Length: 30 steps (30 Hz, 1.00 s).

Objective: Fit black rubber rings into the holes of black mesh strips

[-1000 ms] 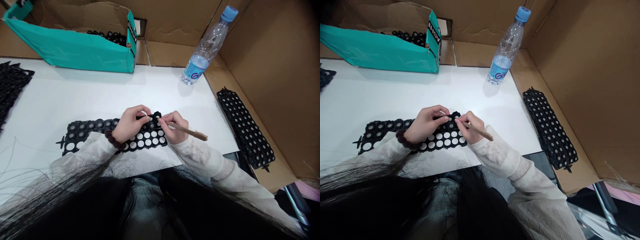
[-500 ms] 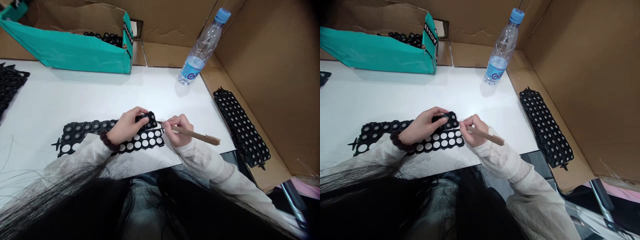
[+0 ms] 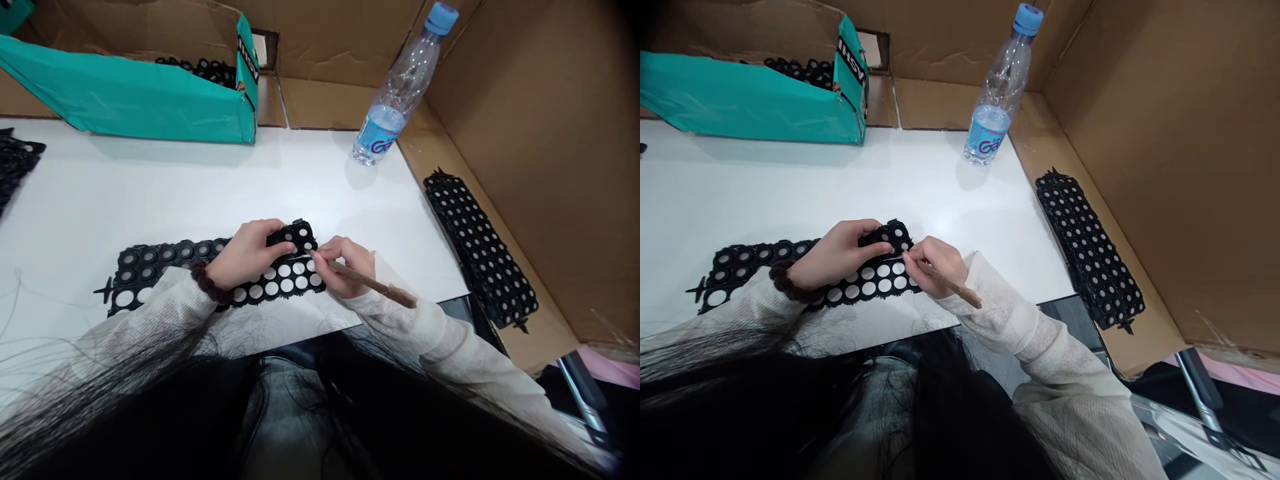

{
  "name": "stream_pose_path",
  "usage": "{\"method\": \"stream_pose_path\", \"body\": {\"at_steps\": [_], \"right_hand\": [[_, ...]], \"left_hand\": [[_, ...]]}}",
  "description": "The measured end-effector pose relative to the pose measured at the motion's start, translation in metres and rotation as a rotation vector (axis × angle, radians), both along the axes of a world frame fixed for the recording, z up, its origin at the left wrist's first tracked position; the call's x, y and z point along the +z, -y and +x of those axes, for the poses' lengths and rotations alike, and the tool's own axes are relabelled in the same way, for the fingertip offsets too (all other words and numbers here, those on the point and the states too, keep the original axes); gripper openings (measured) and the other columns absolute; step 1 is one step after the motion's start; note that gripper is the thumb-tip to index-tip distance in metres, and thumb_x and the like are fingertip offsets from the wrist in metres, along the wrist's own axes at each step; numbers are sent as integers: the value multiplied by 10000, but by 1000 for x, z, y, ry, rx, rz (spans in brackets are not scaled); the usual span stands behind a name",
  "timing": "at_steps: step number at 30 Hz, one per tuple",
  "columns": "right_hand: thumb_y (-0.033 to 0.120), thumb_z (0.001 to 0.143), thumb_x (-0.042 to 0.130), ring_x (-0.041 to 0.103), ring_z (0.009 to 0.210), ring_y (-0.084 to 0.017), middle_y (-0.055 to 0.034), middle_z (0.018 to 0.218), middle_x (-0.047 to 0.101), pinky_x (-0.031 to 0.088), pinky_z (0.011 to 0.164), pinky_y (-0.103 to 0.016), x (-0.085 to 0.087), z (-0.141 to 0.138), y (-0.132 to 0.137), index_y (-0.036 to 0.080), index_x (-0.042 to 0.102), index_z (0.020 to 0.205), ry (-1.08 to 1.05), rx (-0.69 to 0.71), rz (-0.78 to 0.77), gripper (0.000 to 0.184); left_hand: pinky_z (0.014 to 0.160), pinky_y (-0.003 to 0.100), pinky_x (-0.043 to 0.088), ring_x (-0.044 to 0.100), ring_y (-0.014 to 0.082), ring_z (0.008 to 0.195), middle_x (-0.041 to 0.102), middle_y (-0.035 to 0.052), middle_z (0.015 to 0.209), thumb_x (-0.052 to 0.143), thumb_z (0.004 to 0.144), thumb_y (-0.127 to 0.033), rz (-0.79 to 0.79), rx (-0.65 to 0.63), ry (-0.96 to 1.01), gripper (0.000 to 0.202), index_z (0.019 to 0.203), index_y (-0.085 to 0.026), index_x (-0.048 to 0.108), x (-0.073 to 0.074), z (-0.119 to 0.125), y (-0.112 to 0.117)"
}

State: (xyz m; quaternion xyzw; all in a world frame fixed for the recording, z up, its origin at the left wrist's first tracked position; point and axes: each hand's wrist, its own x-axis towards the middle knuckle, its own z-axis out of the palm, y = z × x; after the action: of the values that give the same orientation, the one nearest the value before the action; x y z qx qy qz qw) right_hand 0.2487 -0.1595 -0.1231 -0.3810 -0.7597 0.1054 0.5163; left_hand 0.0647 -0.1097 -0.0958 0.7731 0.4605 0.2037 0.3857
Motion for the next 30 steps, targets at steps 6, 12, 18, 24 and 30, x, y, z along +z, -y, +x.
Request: {"method": "stream_pose_path", "body": {"at_steps": [6,12,18,24,30], "right_hand": [[119,770,584,594,640,-93,27,678,574,491,545,-224,1,0,0,207,457,763,51,-6,2,155],[165,804,561,588,652,-99,21,679,575,477,556,-228,-5,0,-7,210,464,756,156,4,-26,117],[162,808,546,555,591,-100,25,646,546,441,501,-238,-6,-3,-9,214,457,740,124,-42,-2,124],[185,792,564,561,565,-107,30,637,542,450,482,-255,-2,5,-3,225,411,748,-251,-212,-41,164],[162,772,582,557,567,-103,28,650,558,445,486,-260,-1,1,-3,222,433,740,-225,-194,-27,164]], "left_hand": [[570,285,306,410,135,587,456,-14,586,511,782,-361,37,36,-59,266,601,-197,405,1,3,2],[584,287,302,413,141,605,437,-13,613,502,798,-340,89,28,-76,266,620,-197,366,-1,7,7],[593,284,350,477,145,624,526,-6,650,519,793,-360,57,71,-49,227,661,-186,456,-1,8,9],[789,304,419,566,168,849,638,10,969,584,759,-325,8,30,77,253,988,-219,573,0,0,3],[752,292,433,578,153,777,659,12,838,540,798,-373,0,87,166,209,852,-186,617,4,8,6]]}}
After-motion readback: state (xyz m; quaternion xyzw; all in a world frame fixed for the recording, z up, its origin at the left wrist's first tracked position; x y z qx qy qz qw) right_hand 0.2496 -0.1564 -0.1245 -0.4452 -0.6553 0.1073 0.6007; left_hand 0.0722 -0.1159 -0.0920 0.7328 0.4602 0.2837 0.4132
